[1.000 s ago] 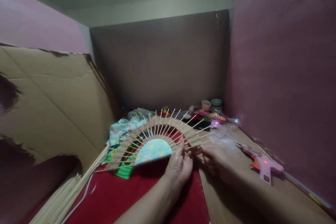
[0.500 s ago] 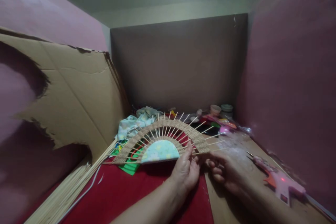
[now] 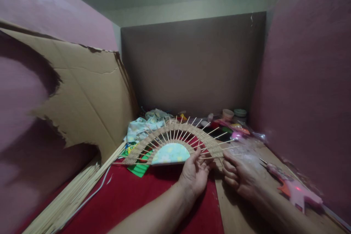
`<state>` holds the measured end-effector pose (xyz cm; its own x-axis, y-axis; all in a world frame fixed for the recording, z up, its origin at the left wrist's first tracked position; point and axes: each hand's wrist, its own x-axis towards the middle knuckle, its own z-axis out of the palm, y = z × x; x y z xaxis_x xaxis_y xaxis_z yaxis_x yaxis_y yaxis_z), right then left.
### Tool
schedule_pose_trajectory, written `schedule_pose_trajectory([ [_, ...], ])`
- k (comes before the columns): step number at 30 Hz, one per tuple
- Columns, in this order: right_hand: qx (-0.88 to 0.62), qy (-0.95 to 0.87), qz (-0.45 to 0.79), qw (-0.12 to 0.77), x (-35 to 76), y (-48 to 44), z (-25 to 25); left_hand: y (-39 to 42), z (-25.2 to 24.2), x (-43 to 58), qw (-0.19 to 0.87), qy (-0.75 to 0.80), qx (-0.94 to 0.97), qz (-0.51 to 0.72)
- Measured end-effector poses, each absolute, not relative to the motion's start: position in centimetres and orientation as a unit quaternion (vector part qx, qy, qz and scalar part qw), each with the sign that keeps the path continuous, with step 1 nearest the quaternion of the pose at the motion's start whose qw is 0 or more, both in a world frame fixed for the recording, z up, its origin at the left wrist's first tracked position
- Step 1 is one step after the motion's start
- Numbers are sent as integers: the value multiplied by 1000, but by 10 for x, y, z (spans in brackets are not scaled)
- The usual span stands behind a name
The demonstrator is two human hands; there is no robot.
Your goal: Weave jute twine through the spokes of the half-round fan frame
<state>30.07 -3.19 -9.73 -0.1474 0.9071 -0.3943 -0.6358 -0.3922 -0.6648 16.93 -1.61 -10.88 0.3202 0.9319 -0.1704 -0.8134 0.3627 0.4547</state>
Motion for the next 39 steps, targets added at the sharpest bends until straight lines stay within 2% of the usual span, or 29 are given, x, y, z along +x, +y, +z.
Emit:
schedule_pose_trajectory([
  [11, -336, -176, 720, 581, 327, -16, -91, -12, -101, 159, 749, 252, 80, 607],
  [18, -341, -159, 720, 583, 324, -19, -90, -5, -102, 148, 791, 185, 167, 559],
  [32, -297, -146, 727, 602, 317, -16, -97, 6, -100, 139, 796, 166, 174, 556],
  [39, -342, -161, 701, 605, 315, -16, -98, 10, -100, 136, 790, 167, 187, 559],
])
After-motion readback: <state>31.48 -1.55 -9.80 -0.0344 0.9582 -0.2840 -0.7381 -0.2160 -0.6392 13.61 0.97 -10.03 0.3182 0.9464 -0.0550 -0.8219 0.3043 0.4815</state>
